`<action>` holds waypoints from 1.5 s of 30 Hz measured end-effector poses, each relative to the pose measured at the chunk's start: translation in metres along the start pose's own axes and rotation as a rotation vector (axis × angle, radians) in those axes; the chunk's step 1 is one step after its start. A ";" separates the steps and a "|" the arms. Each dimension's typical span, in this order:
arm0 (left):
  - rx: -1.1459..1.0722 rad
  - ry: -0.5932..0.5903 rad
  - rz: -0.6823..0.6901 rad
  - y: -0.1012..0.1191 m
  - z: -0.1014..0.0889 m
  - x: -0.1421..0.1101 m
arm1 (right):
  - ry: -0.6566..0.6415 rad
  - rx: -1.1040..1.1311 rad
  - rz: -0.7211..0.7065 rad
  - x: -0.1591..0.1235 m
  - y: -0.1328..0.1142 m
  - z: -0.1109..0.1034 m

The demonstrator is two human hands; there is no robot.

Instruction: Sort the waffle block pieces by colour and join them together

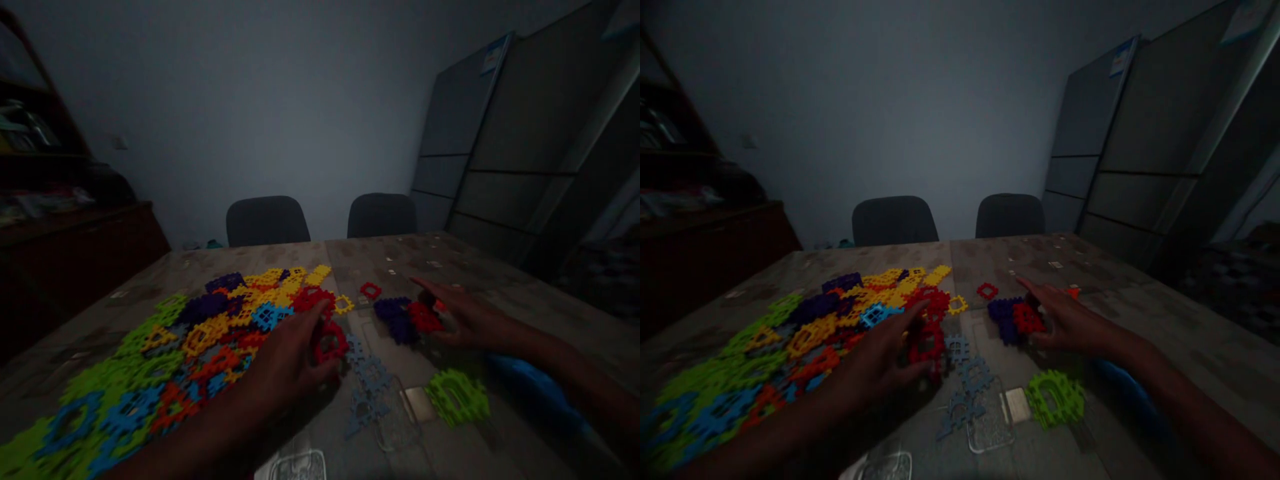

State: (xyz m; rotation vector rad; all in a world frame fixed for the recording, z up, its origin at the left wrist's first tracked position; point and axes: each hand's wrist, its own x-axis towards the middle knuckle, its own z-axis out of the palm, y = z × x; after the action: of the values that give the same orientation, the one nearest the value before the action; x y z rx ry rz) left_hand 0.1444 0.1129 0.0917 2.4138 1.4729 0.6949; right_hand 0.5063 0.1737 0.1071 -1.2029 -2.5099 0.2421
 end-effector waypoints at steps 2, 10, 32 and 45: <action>-0.018 0.011 0.001 -0.002 0.000 0.046 | 0.003 -0.003 0.019 0.005 0.010 -0.007; -0.046 -0.199 0.195 -0.033 0.023 0.190 | -0.004 0.009 0.032 0.037 0.048 -0.010; -0.103 -0.516 0.335 -0.065 0.087 0.247 | -0.250 -0.055 0.131 0.119 0.121 0.051; 0.020 -0.336 0.203 -0.043 0.108 0.242 | -0.264 -0.037 0.103 0.129 0.123 0.056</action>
State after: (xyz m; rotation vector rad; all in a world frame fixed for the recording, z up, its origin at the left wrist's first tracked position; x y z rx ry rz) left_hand 0.2580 0.3525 0.0472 2.5622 1.1208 0.2894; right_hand 0.4995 0.3510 0.0491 -1.3977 -2.6873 0.4068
